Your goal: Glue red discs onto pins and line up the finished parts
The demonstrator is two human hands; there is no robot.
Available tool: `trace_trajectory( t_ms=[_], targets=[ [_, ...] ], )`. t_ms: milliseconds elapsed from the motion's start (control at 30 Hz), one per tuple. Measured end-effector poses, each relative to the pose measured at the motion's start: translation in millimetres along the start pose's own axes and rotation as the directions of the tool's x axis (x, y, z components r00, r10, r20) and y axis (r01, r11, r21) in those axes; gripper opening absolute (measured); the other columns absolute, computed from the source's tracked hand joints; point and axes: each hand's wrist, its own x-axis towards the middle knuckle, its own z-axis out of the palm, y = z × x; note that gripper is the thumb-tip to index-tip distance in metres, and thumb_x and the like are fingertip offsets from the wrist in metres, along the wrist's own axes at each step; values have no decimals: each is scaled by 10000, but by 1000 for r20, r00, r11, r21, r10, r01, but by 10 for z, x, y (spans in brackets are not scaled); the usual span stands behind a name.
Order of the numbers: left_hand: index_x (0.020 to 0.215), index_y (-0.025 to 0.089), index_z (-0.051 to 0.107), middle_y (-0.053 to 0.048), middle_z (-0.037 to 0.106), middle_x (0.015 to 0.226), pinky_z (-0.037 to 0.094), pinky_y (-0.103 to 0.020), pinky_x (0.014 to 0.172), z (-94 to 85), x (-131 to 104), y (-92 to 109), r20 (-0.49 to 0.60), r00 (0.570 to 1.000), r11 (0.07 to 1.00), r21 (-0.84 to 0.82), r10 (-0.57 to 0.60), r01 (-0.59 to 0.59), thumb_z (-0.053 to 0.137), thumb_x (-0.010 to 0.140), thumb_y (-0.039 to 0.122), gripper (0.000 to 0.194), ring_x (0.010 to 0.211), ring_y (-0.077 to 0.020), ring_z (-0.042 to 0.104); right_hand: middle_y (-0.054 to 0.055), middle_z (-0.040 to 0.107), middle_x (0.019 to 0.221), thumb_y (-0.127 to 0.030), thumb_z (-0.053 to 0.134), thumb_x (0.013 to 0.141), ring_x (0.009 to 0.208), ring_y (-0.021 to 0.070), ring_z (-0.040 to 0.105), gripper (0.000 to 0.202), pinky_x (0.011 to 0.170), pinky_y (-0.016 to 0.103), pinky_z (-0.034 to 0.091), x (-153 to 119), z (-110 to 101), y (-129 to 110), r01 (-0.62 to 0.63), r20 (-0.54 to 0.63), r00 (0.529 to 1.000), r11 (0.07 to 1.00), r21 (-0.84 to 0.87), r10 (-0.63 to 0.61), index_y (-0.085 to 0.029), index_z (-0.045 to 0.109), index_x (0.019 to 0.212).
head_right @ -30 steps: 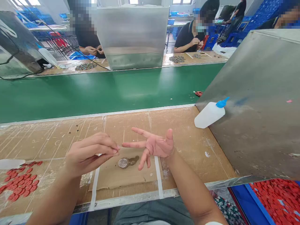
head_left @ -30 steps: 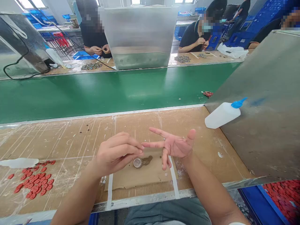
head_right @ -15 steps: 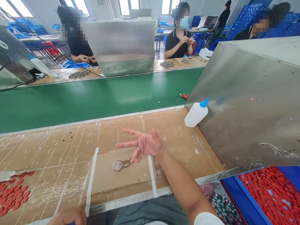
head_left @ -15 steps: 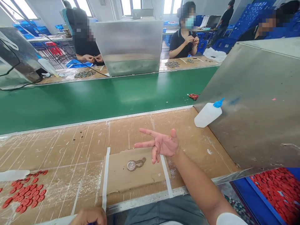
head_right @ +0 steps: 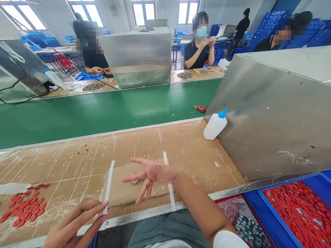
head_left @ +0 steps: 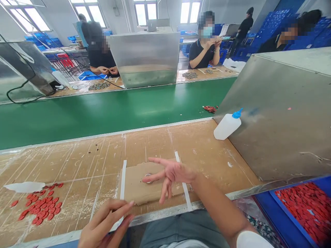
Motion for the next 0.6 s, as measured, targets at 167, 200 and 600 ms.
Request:
trace_trajectory(
  t_ms=[167, 200, 600],
  targets=[
    [1154, 176, 665, -104, 628, 1058, 487, -316, 831, 390, 491, 108, 78, 925, 925, 58, 371, -376, 671, 860, 58, 317, 985, -182, 584, 262, 462, 1470, -918, 652, 560, 849, 337, 748, 1337, 610, 357, 591, -278, 335, 454, -12, -35, 999, 989, 148, 18, -335, 6, 1575],
    [1102, 160, 667, -98, 636, 1019, 480, -318, 802, 452, 538, 136, 116, 908, 913, 10, 404, -407, 663, 864, 51, 262, 941, -175, 582, 258, 493, 1445, -938, 632, 549, 823, 340, 748, 1343, 599, 362, 585, -355, 364, 552, 16, -49, 999, 982, 189, -7, -328, 15, 1575],
    [1049, 157, 648, -44, 658, 874, 409, -292, 677, 628, 547, 286, 136, 859, 866, -161, 494, -473, 683, 847, 52, 231, 746, -130, 534, 283, 540, 1357, -1081, 436, 269, 800, 354, 734, 1574, 623, 389, 535, -610, 499, 992, 133, -227, 973, 912, 389, -45, -261, 2, 1540]
  ],
)
